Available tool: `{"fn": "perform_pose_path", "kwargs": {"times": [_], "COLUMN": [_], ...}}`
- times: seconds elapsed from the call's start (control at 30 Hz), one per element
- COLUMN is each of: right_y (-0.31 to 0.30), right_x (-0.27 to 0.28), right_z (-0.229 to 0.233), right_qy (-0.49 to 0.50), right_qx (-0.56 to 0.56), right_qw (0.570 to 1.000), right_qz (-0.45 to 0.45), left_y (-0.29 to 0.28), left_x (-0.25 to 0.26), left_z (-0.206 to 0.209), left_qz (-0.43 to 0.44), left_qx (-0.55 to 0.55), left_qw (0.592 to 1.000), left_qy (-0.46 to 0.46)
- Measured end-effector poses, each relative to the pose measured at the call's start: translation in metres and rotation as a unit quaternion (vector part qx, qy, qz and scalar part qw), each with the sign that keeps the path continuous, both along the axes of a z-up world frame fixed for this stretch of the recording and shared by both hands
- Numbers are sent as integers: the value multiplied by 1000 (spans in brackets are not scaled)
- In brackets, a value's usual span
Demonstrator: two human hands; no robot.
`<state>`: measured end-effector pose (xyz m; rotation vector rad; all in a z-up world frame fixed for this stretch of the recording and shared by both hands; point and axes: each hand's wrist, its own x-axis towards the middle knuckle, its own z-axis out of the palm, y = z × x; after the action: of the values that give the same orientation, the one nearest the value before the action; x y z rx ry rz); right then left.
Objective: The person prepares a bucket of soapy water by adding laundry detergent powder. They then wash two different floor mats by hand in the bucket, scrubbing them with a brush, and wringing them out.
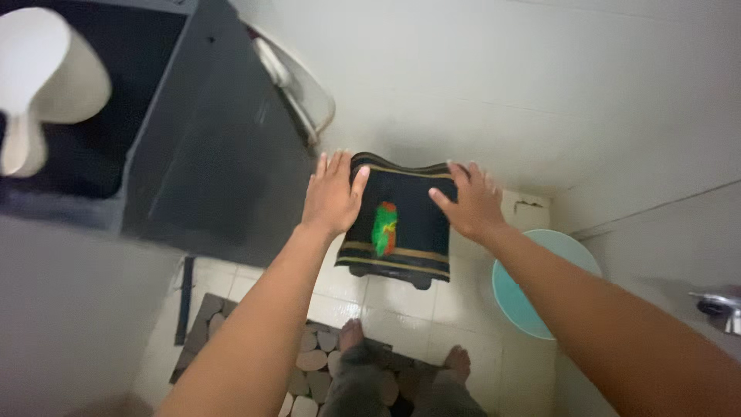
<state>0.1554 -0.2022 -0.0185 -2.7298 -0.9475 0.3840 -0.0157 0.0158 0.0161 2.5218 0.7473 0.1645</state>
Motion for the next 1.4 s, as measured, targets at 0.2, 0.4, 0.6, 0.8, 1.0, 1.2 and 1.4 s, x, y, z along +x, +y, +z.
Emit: {"fn": "perform_pose_path", "kwargs": {"times": [0.2,0.4,0.6,0.8,1.0,1.2,1.4], "right_y": [18,35,21,-11,-43,-47,-24], "right_x": [-7,-12,-13,16,40,30,39], "right_z": [5,18,30,21,-38,-108,-167], "right_qy": [-24,-47,-32,-19,-64,1,-7], "right_qx": [7,-5,-27,-9,34,16,-7], "right_qw": [999,997,998,1000,996,1000,999], "right_qz": [30,59,43,15,51,25,36], "left_y": [17,28,19,6,-18,-20,-7], "left_x": [-22,-32,-28,15,52,39,26], "left_z": [24,45,30,-9,-80,-161,-215], "left_qz": [9,28,18,-8,-9,10,36], "left_qx": [24,22,22,10,-65,-120,-133], "left_qw": [1000,999,1000,998,994,986,980], "left_qy": [1,-15,6,63,92,115,140]}}
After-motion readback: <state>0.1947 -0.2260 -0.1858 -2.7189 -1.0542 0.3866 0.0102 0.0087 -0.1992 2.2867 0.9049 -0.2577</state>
